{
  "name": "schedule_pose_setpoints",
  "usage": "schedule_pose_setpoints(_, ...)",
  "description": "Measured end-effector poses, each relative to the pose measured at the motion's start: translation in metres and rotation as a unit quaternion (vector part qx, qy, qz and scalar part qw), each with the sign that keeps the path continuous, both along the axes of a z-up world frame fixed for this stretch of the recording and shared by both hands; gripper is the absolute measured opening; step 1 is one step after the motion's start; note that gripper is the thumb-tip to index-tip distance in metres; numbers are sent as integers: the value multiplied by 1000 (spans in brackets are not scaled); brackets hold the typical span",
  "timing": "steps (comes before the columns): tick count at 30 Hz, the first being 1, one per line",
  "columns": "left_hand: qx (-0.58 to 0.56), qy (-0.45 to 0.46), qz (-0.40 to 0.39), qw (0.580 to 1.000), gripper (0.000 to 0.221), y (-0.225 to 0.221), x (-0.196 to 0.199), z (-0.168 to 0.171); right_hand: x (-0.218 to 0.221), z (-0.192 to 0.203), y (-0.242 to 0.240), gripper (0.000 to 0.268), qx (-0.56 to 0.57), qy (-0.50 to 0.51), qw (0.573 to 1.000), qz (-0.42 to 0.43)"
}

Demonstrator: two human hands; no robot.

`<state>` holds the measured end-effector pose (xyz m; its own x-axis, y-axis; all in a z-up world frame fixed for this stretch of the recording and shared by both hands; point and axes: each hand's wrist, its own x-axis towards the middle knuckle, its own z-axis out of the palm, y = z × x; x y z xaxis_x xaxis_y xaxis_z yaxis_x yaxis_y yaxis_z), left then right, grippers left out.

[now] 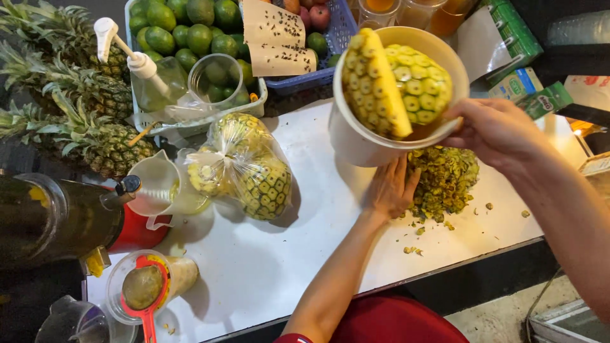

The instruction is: Peeling, cutting, and packaging pineapples at a food stall.

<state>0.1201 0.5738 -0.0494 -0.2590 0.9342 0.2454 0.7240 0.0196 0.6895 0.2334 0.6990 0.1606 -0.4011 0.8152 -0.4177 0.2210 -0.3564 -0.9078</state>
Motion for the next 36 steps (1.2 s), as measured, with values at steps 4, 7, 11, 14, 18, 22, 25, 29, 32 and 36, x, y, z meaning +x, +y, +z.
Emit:
schedule_pose_setpoints(4, 47, -147, -2, 988, 67, -10, 10, -9, -76, -8, -26, 22, -28, -2, 999, 46)
schedule_pose_setpoints(7, 73, -140, -32, 987, 61, -11, 0, -13, -115, -47, -30, 24, -67, 52, 996, 28)
schedule_pose_setpoints(11, 86, -206, -41, 974, 56, -10, -5, -24, -135, -89, -29, 26, -75, 93, 993, 12)
schedule_pose_setpoints(14, 32, -216, 0, 976, 53, 6, -12, -60, -124, -71, -33, 29, -87, 93, 990, 54)
schedule_pose_setpoints(18, 71, -219, 23, 973, 50, 54, -37, -61, -70, -50, -6, 43, 47, -32, 978, 203)
schedule_pose_setpoints(22, 82, -150, 18, 985, 56, 134, -59, -32, 2, -103, 71, 35, 371, -187, 904, 100)
schedule_pose_setpoints(25, 21, -89, -10, 996, 57, 190, -66, -27, 29, -168, 136, 27, 488, -152, 857, 65)
schedule_pose_setpoints(29, -18, -2, -74, 997, 59, 218, -68, -27, 30, -196, 154, 23, 518, -154, 839, 61)
schedule_pose_setpoints(32, -45, -2, -94, 994, 52, 183, -53, -7, 39, -190, 123, 24, 482, -154, 859, 80)
schedule_pose_setpoints(36, -53, -85, -98, 990, 54, 116, -33, 20, 62, -170, 96, 29, 461, -119, 865, 157)
